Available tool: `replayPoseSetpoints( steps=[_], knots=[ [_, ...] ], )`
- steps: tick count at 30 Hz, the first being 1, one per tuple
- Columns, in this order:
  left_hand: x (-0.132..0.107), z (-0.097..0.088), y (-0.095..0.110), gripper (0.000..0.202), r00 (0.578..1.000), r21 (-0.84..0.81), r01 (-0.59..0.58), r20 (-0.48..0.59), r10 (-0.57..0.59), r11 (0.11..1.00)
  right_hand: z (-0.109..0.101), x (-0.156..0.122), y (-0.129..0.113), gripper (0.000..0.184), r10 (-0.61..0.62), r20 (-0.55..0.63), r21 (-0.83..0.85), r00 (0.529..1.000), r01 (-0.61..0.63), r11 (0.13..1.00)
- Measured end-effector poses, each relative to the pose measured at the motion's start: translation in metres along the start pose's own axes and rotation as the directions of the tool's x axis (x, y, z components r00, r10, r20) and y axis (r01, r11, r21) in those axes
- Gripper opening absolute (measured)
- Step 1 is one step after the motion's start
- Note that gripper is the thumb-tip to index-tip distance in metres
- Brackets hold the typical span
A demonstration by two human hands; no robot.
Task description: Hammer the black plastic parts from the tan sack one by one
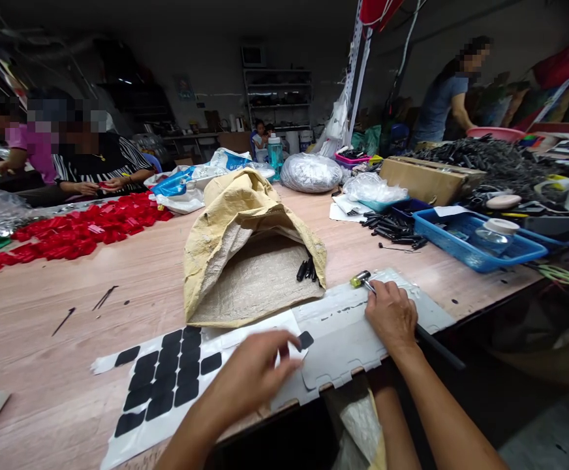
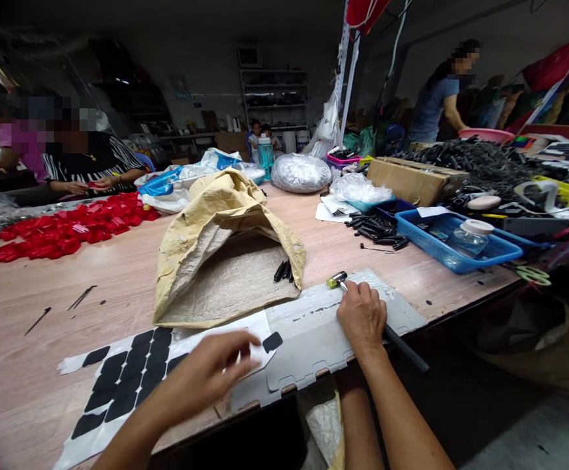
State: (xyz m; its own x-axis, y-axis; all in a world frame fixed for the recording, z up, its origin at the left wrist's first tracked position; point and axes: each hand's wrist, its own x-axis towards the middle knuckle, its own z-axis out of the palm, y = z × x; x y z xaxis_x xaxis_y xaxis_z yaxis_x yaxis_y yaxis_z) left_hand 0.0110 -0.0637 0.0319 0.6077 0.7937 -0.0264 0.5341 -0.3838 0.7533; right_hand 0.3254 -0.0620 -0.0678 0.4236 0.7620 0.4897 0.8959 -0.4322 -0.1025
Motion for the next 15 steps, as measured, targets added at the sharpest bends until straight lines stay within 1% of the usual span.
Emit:
replayPoseSetpoints(
  steps=[1,2,3,4,6,7,8,10,12,15],
  knots=[
    [0.029,-0.003,-0.002,0.026,0.997,0.009,-0.005,-0.078,0.006,1.0,0.0,0.0,0.0,0.028,0.0,-0.002,0.003,1.0,0.0,1.0],
    [0.058,-0.005,-0.005,0.028,0.985,0.028,0.002,-0.171,0.002,1.0,-0.001,0.0,0.0,0.028,-0.001,-0.002,0.006,1.0,0.001,1.0],
    [0.088,-0.006,-0.008,0.028,0.967,0.066,0.035,-0.256,-0.018,0.997,-0.001,0.0,0.0,0.028,-0.002,-0.001,0.01,1.0,0.002,1.0],
    [0.117,-0.006,-0.013,0.027,0.949,0.104,0.097,-0.311,-0.06,0.99,-0.002,0.001,0.0,0.028,-0.003,0.003,0.013,1.0,0.003,1.0],
    [0.165,-0.004,-0.023,0.026,0.935,0.117,0.157,-0.336,-0.11,0.981,-0.004,0.001,0.0,0.027,-0.002,0.013,0.021,1.0,0.002,1.0],
    [0.183,-0.002,-0.027,0.023,0.935,0.115,0.178,-0.328,-0.131,0.977,-0.005,0.001,0.0,0.027,0.0,0.019,0.025,1.0,0.0,1.0],
    [0.197,0.001,-0.031,0.019,0.939,0.107,0.188,-0.31,-0.147,0.976,-0.005,0.002,-0.001,0.026,0.003,0.024,0.028,1.0,-0.003,1.0],
    [0.213,0.007,-0.037,0.008,0.947,0.085,0.204,-0.268,-0.175,0.975,-0.006,0.002,-0.001,0.026,0.008,0.028,0.033,1.0,-0.009,0.999],
    [0.218,0.012,-0.042,0.006,0.951,0.048,0.219,-0.236,-0.202,0.974,-0.007,0.003,-0.002,0.026,0.01,0.028,0.034,1.0,-0.011,0.999],
    [0.213,0.015,-0.049,0.008,0.942,-0.044,0.243,-0.226,-0.247,0.969,-0.007,0.003,-0.002,0.025,0.012,0.026,0.033,1.0,-0.013,0.999]
  ],
)
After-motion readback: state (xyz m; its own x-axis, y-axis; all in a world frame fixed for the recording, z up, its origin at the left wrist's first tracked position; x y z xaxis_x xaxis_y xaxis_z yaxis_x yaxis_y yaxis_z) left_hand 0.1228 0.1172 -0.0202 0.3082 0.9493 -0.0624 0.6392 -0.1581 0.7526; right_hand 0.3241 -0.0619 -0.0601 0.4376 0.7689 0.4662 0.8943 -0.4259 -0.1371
